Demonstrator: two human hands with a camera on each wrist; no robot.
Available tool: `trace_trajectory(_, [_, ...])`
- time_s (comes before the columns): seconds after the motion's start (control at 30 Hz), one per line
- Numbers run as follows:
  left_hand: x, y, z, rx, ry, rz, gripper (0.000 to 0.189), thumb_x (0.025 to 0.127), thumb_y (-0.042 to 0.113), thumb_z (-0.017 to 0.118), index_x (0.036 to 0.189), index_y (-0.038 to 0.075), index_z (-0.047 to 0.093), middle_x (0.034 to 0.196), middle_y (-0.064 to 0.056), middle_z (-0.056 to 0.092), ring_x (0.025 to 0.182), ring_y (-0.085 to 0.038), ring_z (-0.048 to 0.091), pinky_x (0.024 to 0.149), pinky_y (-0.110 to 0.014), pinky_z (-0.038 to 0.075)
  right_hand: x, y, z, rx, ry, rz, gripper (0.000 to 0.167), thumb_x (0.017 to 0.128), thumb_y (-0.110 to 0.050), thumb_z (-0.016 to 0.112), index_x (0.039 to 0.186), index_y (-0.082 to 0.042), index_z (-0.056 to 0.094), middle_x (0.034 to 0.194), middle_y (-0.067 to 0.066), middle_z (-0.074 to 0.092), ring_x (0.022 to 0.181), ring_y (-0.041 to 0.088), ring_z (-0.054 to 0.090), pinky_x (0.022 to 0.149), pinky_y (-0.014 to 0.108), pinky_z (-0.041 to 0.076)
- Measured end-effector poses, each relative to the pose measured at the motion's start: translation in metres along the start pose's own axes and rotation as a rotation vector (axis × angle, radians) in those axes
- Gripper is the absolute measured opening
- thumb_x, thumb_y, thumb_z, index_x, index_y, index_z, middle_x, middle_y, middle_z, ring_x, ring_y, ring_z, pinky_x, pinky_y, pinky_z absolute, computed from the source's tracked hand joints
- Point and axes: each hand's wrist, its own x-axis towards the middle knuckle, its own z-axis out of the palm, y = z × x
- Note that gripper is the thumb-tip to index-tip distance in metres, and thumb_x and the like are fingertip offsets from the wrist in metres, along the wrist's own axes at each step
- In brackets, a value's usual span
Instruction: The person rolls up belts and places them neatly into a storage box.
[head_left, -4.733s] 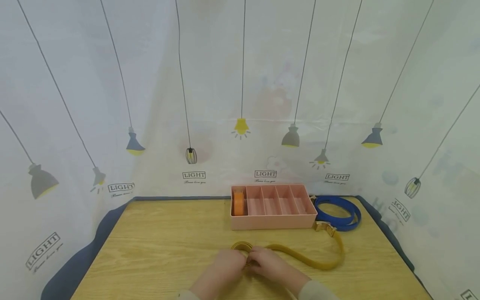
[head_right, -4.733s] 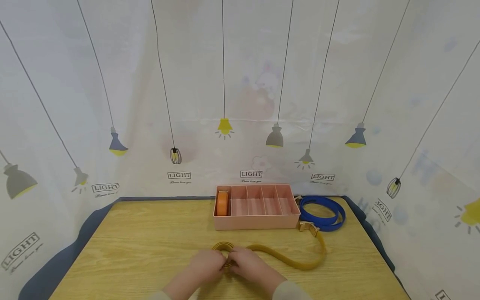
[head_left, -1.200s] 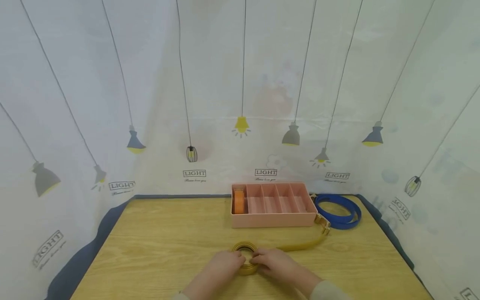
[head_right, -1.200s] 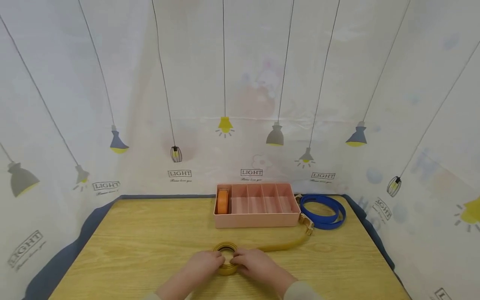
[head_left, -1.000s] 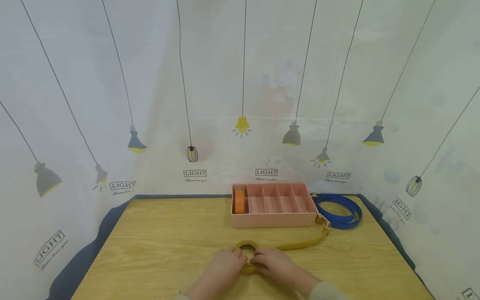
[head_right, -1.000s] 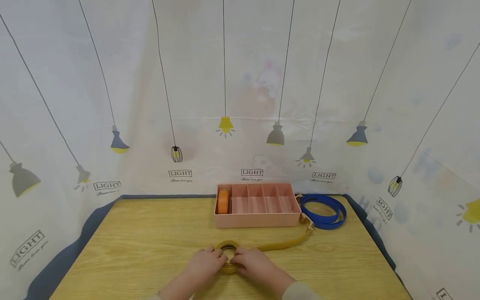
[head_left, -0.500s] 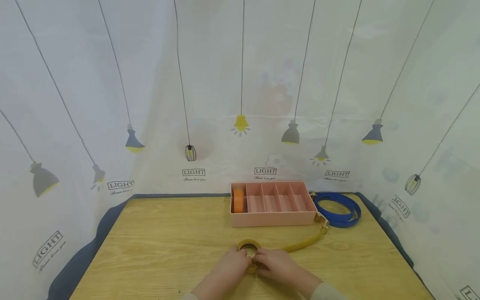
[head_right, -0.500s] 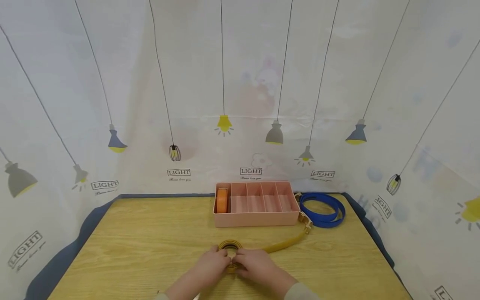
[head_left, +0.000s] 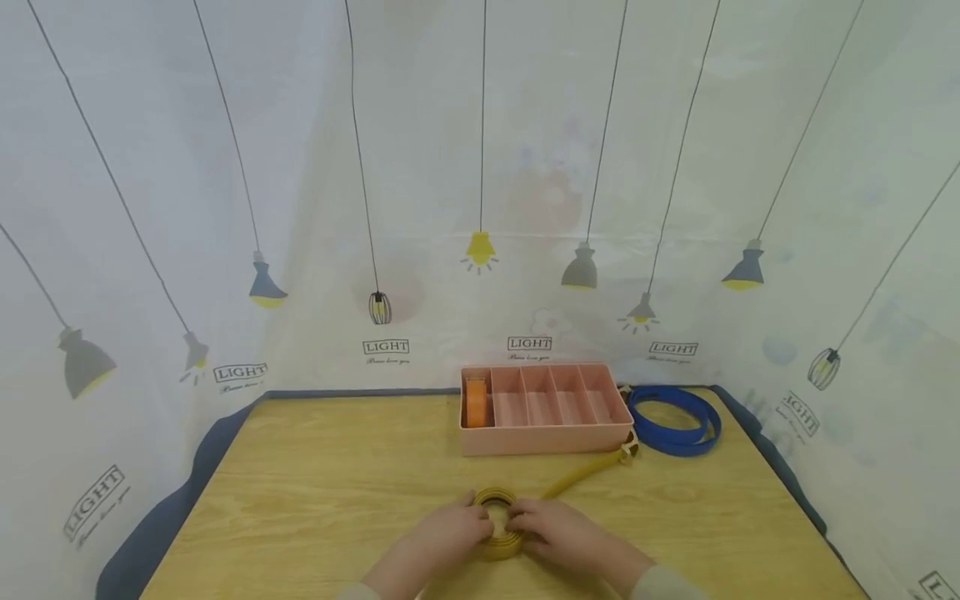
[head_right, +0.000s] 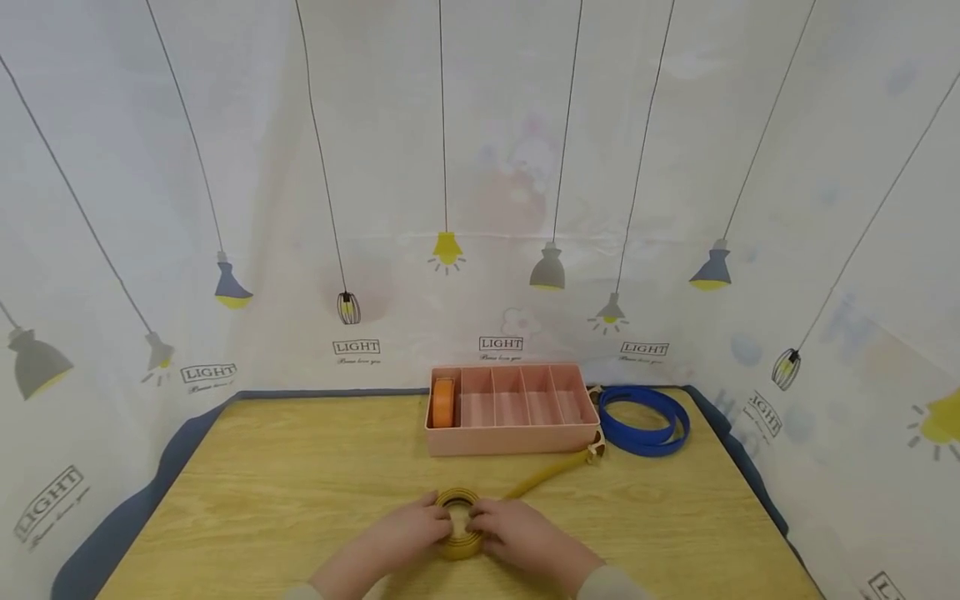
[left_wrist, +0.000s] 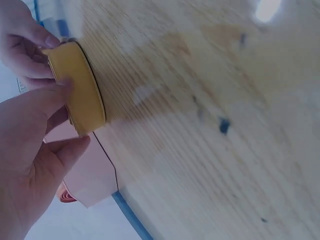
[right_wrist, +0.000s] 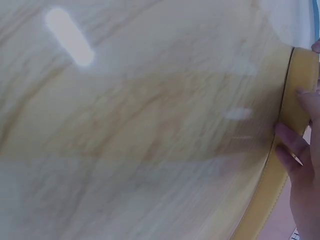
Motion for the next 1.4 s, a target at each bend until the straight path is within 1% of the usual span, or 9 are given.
trace_trajectory(0.13, [0.005,0.006,0.002,0.012,-0.026,-0.049,0.012,0.091,0.015,0.065,0.101,0.02,0.07,0.109,0.003,0.065,0.119,-0.031,0.056,0.1,-0.038,0.045,0.004,-0.003,-0.002,0.047,-0.002,0.053,0.022,0.091,-0.017,0.068,0.113,-0.015,0.069,0.112,-0.002,0.06,0.098,0.008,0.059,0.084,0.025,0.05])
trace_trajectory(0.33, [0.012,0.018,0.007,0.054,0.005,-0.101,0.016,0.088,0.017,0.069,0.104,0.017,0.071,0.102,0.003,0.066,0.119,-0.026,0.055,0.102,-0.035,0.043,0.009,-0.005,-0.004,0.088,-0.02,0.131,0.019,0.088,-0.019,0.072,0.107,-0.017,0.071,0.099,-0.012,0.055,0.083,-0.001,0.052,0.074,0.019,0.047])
trace_trajectory(0.57, [0.021,0.03,-0.002,0.168,-0.031,-0.084,0.02,0.085,0.011,0.07,0.103,0.016,0.071,0.098,0.004,0.067,0.112,-0.017,0.058,0.106,-0.032,0.036,0.01,-0.006,-0.004,0.086,-0.015,0.187,0.02,0.086,-0.021,0.074,0.105,-0.016,0.071,0.096,-0.013,0.054,0.078,-0.003,0.049,0.07,0.019,0.047])
trace_trajectory(0.73, [0.019,0.025,-0.002,0.032,-0.049,-0.114,0.022,0.088,0.011,0.068,0.109,0.018,0.069,0.103,0.001,0.068,0.122,-0.026,0.054,0.098,-0.032,0.046,0.003,-0.004,-0.006,0.024,-0.01,0.184,0.024,0.087,-0.026,0.073,0.11,-0.019,0.071,0.108,-0.01,0.06,0.088,0.001,0.058,0.075,0.022,0.051])
trace_trajectory(0.83, [0.014,0.017,0.002,-0.045,-0.045,-0.085,0.019,0.09,0.013,0.067,0.108,0.021,0.069,0.105,0.002,0.069,0.125,-0.027,0.052,0.093,-0.032,0.049,0.0,-0.003,-0.009,-0.005,-0.029,0.176,0.03,0.087,-0.025,0.073,0.116,-0.019,0.069,0.121,-0.005,0.061,0.1,0.008,0.061,0.082,0.027,0.052])
trace_trajectory(1.0, [0.005,0.004,0.003,-0.079,-0.037,-0.016,0.016,0.091,0.014,0.065,0.103,0.023,0.07,0.11,0.007,0.068,0.129,-0.024,0.049,0.097,-0.029,0.046,-0.002,-0.003,-0.014,-0.047,-0.045,0.125,0.037,0.086,-0.02,0.074,0.122,-0.017,0.067,0.133,-0.001,0.057,0.109,0.014,0.061,0.085,0.029,0.052])
trace_trajectory(1.1, [0.002,0.001,0.002,-0.076,-0.024,-0.004,0.016,0.091,0.013,0.065,0.103,0.021,0.071,0.11,0.008,0.068,0.129,-0.023,0.049,0.098,-0.029,0.045,0.0,-0.003,-0.015,-0.051,-0.023,0.093,0.032,0.087,-0.019,0.073,0.119,-0.016,0.069,0.127,-0.001,0.061,0.107,0.012,0.062,0.084,0.026,0.052])
trace_trajectory(1.27, [0.003,0.005,-0.001,0.019,0.017,0.026,0.016,0.089,0.01,0.067,0.102,0.019,0.072,0.107,0.006,0.067,0.125,-0.021,0.051,0.1,-0.027,0.043,0.004,-0.003,-0.012,-0.035,-0.008,0.097,0.025,0.085,-0.019,0.074,0.111,-0.016,0.073,0.114,-0.004,0.064,0.1,0.007,0.062,0.083,0.021,0.05])
trace_trajectory(1.4, [0.006,0.011,-0.001,0.074,0.066,0.032,0.014,0.087,0.011,0.069,0.099,0.018,0.072,0.098,0.008,0.066,0.106,-0.012,0.058,0.093,-0.024,0.045,0.006,-0.005,-0.01,-0.063,0.01,0.091,0.023,0.083,-0.018,0.077,0.106,-0.016,0.074,0.105,-0.007,0.064,0.092,0.004,0.061,0.077,0.019,0.05])
